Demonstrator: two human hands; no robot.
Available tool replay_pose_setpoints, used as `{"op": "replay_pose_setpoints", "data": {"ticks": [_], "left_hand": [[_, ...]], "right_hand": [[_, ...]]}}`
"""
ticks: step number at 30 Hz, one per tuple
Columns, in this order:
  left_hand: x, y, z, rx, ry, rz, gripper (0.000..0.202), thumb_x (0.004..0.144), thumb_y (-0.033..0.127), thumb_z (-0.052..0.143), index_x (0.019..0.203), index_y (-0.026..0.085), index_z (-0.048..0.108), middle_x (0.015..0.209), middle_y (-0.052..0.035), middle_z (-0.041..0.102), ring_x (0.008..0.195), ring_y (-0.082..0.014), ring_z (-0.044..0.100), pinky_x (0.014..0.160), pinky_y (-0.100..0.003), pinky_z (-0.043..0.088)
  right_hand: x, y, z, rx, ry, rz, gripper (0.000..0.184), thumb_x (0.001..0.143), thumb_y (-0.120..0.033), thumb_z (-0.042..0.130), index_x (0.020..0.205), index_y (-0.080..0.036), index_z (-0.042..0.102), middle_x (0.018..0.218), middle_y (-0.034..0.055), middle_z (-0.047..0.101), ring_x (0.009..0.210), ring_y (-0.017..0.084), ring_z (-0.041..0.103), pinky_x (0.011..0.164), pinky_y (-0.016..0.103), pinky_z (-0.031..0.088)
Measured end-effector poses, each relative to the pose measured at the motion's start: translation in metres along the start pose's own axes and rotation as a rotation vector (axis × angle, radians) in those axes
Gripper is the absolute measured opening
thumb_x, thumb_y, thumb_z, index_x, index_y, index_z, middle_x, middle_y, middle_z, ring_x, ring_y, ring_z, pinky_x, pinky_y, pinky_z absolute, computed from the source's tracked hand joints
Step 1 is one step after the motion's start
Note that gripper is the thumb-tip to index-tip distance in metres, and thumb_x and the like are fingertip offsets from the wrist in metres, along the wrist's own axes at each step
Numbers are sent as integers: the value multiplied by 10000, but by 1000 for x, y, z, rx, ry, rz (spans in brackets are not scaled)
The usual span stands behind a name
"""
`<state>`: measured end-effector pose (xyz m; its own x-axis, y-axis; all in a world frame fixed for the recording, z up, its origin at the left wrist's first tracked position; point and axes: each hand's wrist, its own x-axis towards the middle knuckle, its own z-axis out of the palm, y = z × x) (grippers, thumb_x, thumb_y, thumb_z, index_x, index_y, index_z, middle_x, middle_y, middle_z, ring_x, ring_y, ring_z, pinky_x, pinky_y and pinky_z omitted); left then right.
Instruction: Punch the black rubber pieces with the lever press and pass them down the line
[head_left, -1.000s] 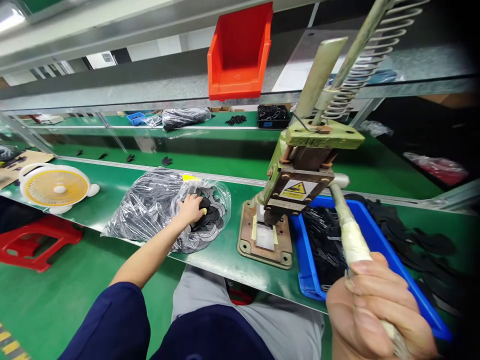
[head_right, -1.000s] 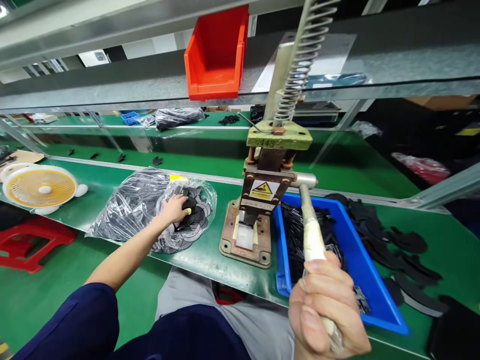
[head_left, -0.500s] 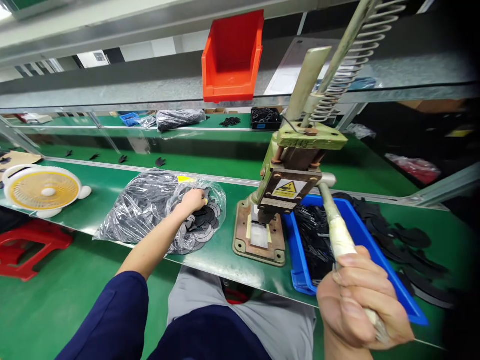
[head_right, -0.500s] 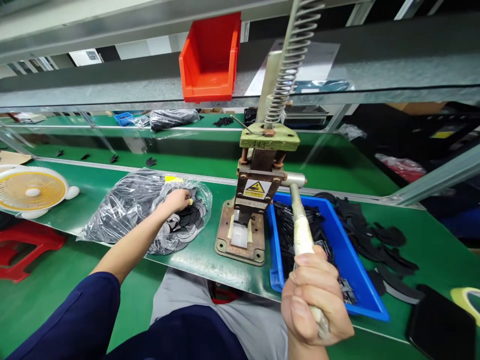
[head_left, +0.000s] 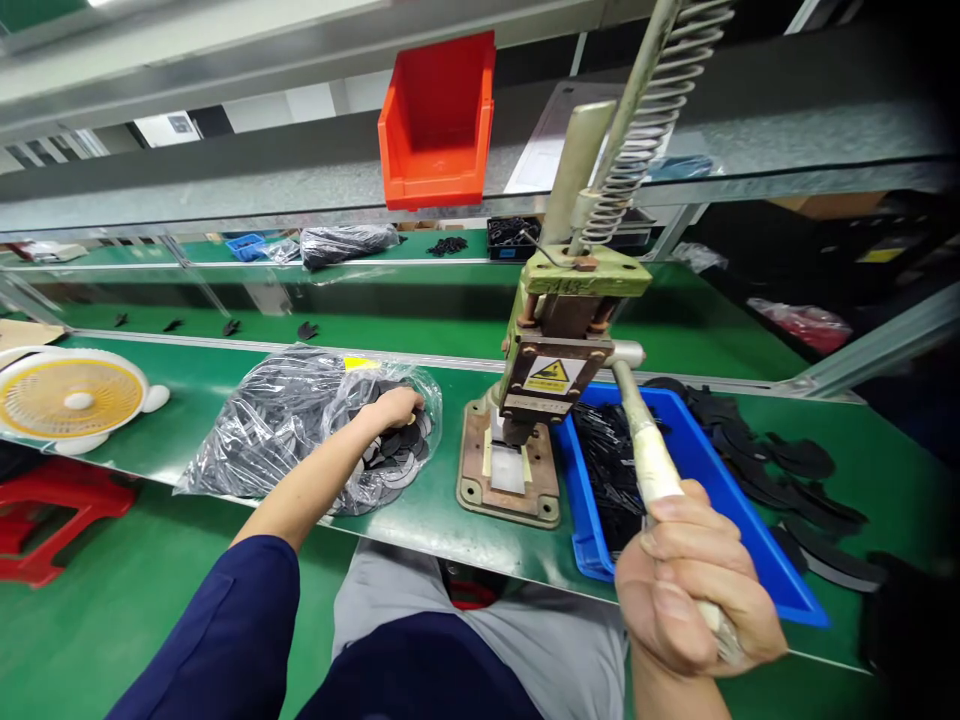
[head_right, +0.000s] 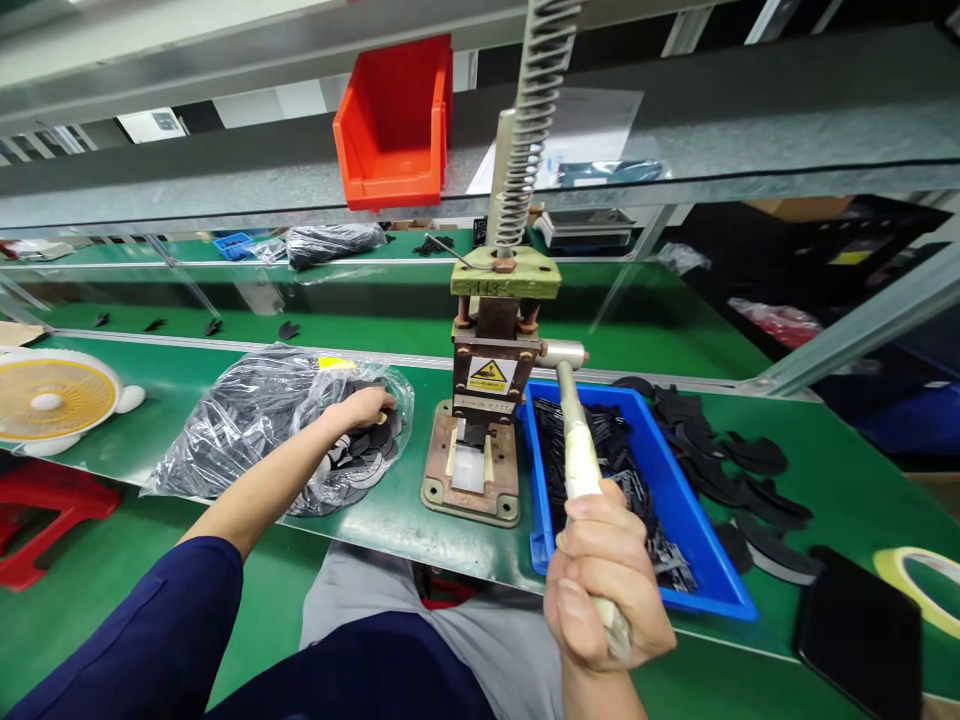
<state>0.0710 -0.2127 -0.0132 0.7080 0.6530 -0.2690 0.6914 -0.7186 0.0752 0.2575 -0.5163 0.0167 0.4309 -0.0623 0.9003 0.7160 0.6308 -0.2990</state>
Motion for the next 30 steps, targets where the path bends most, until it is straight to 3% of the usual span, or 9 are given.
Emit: {"op": "replay_pose_setpoints", "data": {"ticks": [5,8,10,13,17,21,23,27,30], "left_hand": [[-12,-7,-4,-108,146,45,278,735,47,588,939,166,736,912,-61,725,871,-203,666,798,-261,500],[-28,-2,-4,-232,233,133,327,767,60,564,1035,166,721,888,-37,712,810,-176,644,772,-257,496],[-40,5,-1,-315,278,239,344,796,62,541,1068,175,718,909,-31,705,833,-165,642,803,-259,500],[-54,21,8,-424,364,372,296,808,52,511,960,183,729,1010,-51,684,968,-168,640,904,-278,503],[-65,40,23,-522,516,363,287,817,64,490,955,184,712,1039,-72,636,1024,-183,615,924,-311,511],[-68,55,36,-839,352,293,217,907,192,482,1054,173,640,760,-4,607,700,-143,617,700,-272,536],[-67,60,41,-1037,266,248,209,913,241,500,1066,165,621,749,7,617,628,-122,607,641,-250,528],[-65,68,43,-1284,191,213,263,842,287,600,1054,149,675,988,-57,690,803,-149,665,752,-290,576],[-62,73,41,-1438,98,160,338,802,337,643,1067,134,700,1048,-83,689,887,-187,679,770,-334,608]], "right_hand": [[-1,0,-1,-9,-2,-1,208,720,-230,568,548,-207,453,633,-17,587,684,156,599,857,485,498],[-1,1,-1,-14,-3,-14,217,705,-236,576,538,-207,440,622,-25,590,673,162,599,842,487,501],[0,2,-1,-17,-6,-13,210,693,-228,576,536,-206,437,614,-30,589,671,164,599,838,489,500],[-1,3,-2,-16,-7,-16,190,678,-208,571,542,-203,438,610,-29,585,679,161,602,845,487,491],[-1,2,-2,-27,-7,-6,166,660,-195,558,546,-201,438,597,-33,574,673,158,593,842,485,487],[-1,0,-1,-40,-1,5,142,660,-196,541,558,-213,443,597,-35,569,655,159,570,834,483,494],[-1,-1,0,-34,-2,4,132,663,-186,537,568,-211,449,611,-31,573,669,157,571,843,480,494],[-1,-2,-1,-33,-26,13,110,672,-170,533,599,-206,460,631,-27,574,700,161,581,862,489,493],[-2,-3,-3,-46,-56,22,93,690,-178,537,628,-210,476,648,-31,569,709,162,571,879,504,487]]}}
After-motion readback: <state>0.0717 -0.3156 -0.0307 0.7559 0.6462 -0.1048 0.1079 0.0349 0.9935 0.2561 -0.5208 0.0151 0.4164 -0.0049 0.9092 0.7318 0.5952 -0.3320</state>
